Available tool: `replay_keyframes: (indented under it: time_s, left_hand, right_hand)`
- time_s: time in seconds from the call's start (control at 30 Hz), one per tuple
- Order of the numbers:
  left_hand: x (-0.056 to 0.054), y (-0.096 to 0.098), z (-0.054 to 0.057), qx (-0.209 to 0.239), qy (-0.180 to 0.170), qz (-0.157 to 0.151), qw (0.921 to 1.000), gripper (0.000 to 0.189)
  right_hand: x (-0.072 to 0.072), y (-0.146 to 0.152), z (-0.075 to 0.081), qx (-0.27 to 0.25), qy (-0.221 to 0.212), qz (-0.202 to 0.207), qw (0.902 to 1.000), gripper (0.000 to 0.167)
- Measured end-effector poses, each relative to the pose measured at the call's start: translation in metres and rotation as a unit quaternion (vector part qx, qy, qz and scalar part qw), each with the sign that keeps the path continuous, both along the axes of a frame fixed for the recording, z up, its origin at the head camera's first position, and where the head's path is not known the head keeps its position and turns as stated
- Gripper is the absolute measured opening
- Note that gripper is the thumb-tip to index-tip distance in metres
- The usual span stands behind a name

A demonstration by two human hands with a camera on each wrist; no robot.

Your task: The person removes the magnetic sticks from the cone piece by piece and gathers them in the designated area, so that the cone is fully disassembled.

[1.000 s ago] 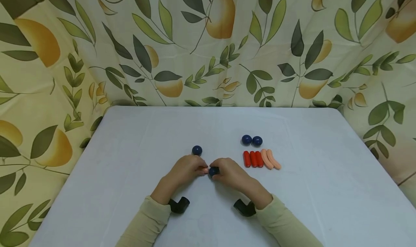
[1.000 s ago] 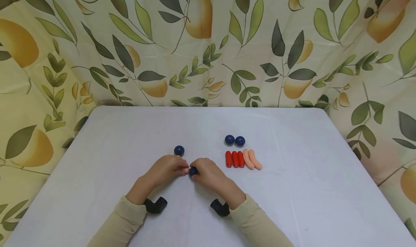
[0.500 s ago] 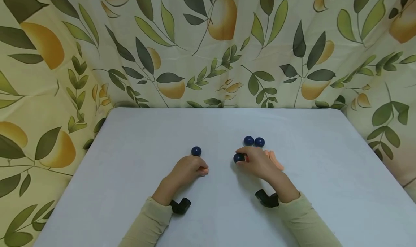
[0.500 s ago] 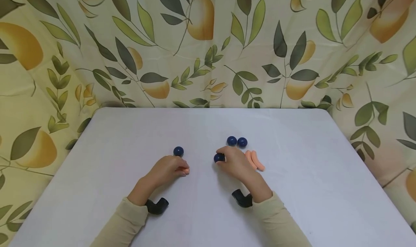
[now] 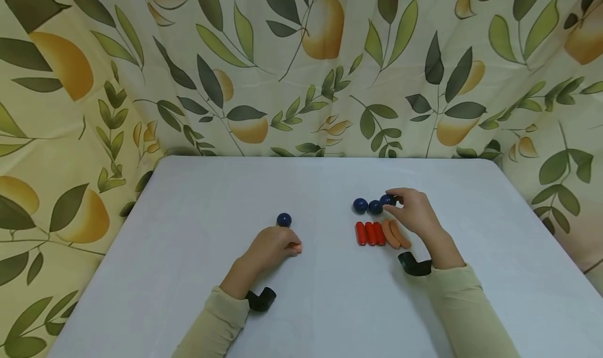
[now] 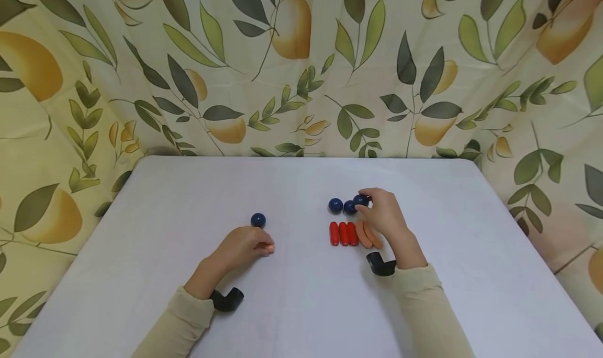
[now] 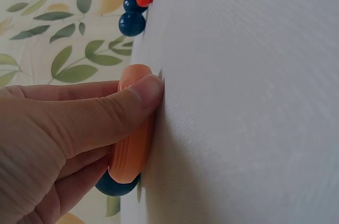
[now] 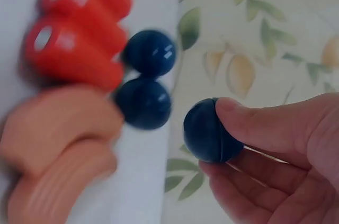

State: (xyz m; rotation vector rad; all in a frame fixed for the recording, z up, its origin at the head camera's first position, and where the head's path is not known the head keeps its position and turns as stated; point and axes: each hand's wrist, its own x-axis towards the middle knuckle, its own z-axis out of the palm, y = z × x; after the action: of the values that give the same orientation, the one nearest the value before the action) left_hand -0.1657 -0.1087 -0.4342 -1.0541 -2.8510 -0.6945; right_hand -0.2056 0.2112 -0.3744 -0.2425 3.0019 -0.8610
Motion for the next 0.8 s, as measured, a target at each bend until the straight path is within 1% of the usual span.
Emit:
replay_keyframes:
  time_s: [0.23, 0.43, 0.6, 0.7, 0.8]
  left_hand:
    - [0.0, 0.001, 0.001, -0.008, -0.003, 0.001, 1.0, 0.015]
    - [0.001, 0.0, 0.002, -0.011, -0.012, 0.014, 0.9998, 0.016]
    - [0.002, 0.0, 0.001, -0.01, -0.017, 0.016, 0.9997, 0.018]
    - [0.002, 0.0, 0.0, -0.011, -0.015, 0.015, 0.9997, 0.018]
    - [0.001, 0.0, 0.0, -0.014, -0.012, 0.015, 0.9997, 0.018]
  right_hand:
    - [-0.015, 0.015, -0.014, 0.023, -0.007, -0.015, 0.9996, 0.037]
    - [-0.024, 0.017, -0.026, 0.042, -0.039, -0.002, 0.9984, 0.037]
    - [-0.028, 0.015, -0.03, 0.045, -0.067, -0.011, 0.9967, 0.039]
    - [-0.029, 0.014, -0.031, 0.044, -0.075, -0.015, 0.9961, 0.039]
    - [-0.029, 0.012, -0.031, 0.042, -0.074, -0.009, 0.9964, 0.039]
